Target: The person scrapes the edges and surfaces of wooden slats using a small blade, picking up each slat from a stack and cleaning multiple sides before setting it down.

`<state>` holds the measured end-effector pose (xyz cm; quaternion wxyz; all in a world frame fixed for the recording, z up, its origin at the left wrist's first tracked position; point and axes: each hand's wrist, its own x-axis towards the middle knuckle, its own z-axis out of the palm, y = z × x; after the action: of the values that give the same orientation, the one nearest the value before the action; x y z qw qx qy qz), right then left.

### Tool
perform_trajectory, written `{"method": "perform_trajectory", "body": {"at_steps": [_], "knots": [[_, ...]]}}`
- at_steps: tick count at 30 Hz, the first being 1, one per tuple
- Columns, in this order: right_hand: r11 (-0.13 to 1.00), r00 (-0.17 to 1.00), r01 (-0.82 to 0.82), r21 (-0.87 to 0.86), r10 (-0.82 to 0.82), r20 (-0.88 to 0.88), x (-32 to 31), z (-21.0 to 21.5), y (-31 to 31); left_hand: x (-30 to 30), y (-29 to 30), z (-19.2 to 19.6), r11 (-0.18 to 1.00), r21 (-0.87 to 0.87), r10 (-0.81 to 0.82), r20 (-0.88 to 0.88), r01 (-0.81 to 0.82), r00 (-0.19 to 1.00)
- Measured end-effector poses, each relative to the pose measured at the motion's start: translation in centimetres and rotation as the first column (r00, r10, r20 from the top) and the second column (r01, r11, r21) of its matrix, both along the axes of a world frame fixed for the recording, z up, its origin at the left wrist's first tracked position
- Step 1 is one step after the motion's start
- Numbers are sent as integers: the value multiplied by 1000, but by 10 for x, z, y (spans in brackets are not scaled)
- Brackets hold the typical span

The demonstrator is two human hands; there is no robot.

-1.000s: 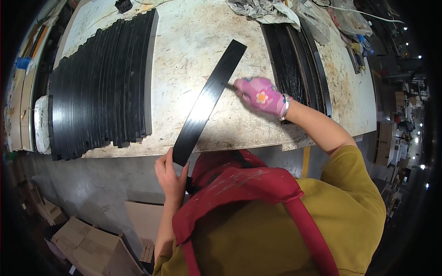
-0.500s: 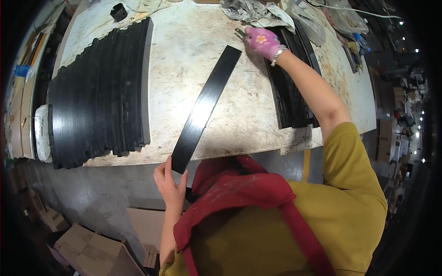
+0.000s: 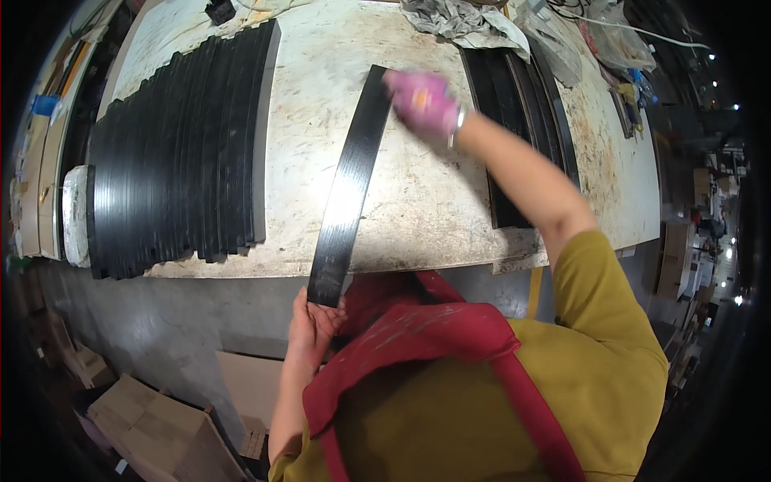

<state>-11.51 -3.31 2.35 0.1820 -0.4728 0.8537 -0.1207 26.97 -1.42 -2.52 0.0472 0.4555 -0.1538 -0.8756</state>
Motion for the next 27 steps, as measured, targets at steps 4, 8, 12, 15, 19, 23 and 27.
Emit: {"method": "perform_trajectory", "body": {"at_steps": [4, 8, 12, 15, 19, 23, 27], "knots": [[975, 907, -150, -161, 71, -415, -91, -30, -9, -9, 6, 3, 998, -71, -2, -71, -3, 997], [987, 976, -134, -91, 116, -186, 7, -17, 3, 18, 12, -46, 998, 65, 28, -304, -8, 952], [820, 818, -572, 16, 572, -59, 119, -12, 50, -14, 20, -17, 998, 70, -18, 128, 9, 992], [914, 927, -372, -160, 374, -23, 105, -10, 52, -15, 21, -19, 1000, 26, 11, 12, -11, 1000], [836, 833, -546, -50, 537, -132, 154, -21, 80, -9, 26, -48, 990, -125, -72, -84, 61, 994], [864, 867, -491, -110, 497, 35, 171, -8, 93, -14, 21, -42, 759, -582, -348, 16, 292, 937], [897, 907, -421, -134, 414, -78, 166, -25, 99, -30, 20, -32, 995, 20, -88, -176, 93, 980]]}}
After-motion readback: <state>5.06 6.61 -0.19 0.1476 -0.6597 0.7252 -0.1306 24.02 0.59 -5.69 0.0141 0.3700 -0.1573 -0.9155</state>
